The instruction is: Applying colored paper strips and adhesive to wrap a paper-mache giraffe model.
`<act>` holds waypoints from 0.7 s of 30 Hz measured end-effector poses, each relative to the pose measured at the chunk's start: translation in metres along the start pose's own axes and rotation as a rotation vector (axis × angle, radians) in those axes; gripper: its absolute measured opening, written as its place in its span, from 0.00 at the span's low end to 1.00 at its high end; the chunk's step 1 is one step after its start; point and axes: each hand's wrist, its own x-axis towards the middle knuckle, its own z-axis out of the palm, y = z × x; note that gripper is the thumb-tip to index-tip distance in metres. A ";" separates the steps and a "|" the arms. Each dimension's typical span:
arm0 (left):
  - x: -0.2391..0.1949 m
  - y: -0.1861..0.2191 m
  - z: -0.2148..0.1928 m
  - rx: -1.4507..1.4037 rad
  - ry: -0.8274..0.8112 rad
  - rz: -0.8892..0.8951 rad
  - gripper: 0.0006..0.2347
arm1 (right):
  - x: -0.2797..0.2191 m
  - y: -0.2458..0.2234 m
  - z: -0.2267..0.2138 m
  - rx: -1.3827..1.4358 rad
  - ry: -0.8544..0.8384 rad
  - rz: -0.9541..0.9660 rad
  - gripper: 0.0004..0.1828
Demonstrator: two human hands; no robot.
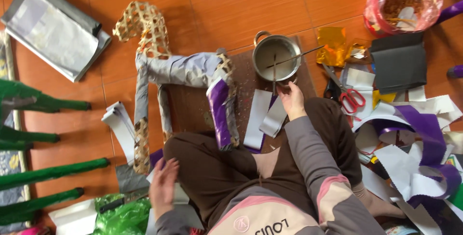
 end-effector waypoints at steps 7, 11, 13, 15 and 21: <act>-0.017 0.066 0.089 -0.195 0.473 0.227 0.26 | 0.022 -0.003 -0.007 0.031 -0.091 -0.084 0.11; 0.016 0.068 0.061 -0.088 0.294 0.299 0.23 | 0.020 -0.012 -0.003 0.111 -0.062 -0.164 0.08; 0.033 0.071 0.053 -0.057 0.210 0.335 0.21 | 0.025 -0.020 -0.004 0.105 -0.046 -0.189 0.08; 0.042 0.078 0.053 -0.064 0.126 0.361 0.19 | 0.037 -0.025 -0.017 0.102 -0.015 -0.220 0.09; 0.056 0.107 0.089 0.028 0.086 0.360 0.17 | 0.046 -0.038 -0.015 0.182 -0.010 -0.279 0.12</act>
